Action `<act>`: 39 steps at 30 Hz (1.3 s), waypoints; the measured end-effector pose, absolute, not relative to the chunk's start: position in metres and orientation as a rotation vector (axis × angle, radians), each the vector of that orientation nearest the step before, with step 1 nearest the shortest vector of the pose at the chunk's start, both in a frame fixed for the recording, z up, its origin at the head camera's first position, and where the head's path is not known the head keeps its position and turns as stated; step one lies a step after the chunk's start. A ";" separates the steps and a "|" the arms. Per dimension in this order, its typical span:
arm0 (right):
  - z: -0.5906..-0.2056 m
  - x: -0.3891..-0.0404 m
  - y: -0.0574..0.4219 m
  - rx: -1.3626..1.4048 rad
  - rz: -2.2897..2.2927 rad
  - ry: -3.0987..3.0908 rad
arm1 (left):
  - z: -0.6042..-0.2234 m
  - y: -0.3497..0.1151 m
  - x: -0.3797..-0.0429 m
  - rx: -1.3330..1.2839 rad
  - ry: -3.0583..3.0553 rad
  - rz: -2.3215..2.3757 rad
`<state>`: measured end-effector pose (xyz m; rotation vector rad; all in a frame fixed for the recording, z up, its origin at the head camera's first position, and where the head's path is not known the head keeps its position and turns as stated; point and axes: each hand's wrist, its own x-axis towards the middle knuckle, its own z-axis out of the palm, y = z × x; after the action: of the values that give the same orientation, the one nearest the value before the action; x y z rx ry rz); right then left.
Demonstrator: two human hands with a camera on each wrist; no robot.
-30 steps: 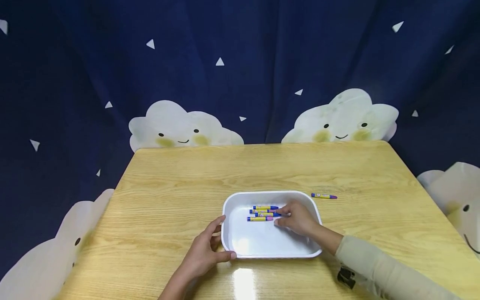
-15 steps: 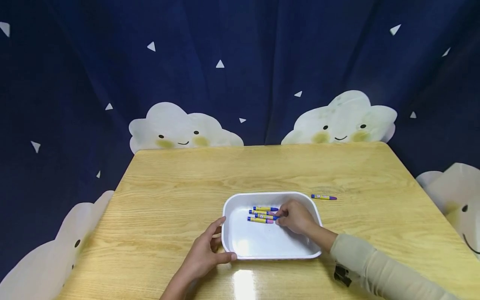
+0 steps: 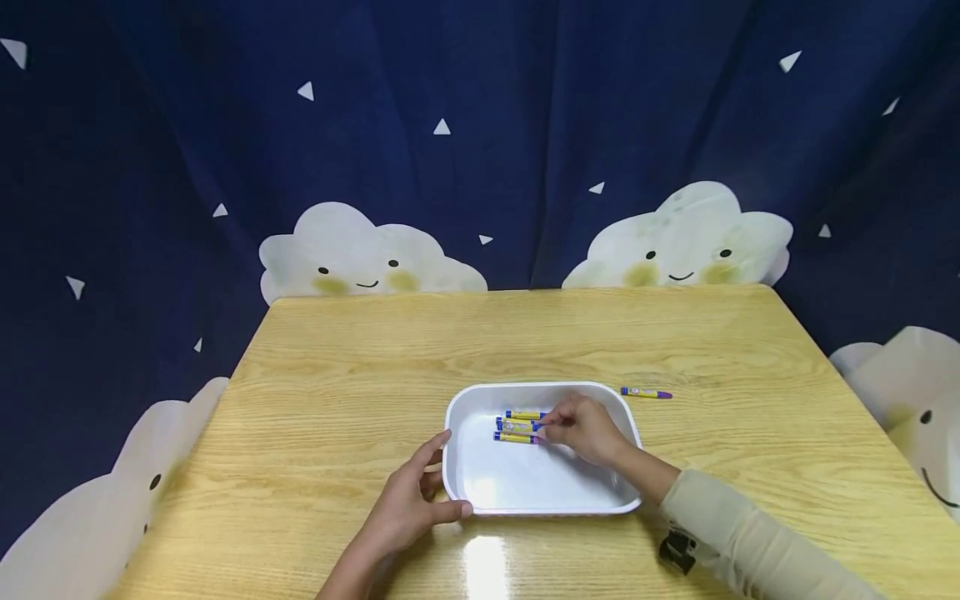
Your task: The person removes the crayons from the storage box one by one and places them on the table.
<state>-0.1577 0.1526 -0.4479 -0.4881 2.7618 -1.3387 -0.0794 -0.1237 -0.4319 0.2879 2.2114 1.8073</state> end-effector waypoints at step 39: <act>-0.401 -0.123 0.241 -0.592 -1.594 2.759 | -0.435 -0.124 -0.079 0.304 2.193 1.858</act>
<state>-0.1230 0.2405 -0.4006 -0.5918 2.7586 -1.5936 -0.0786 -0.1237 -0.4350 0.3041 2.1925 1.8580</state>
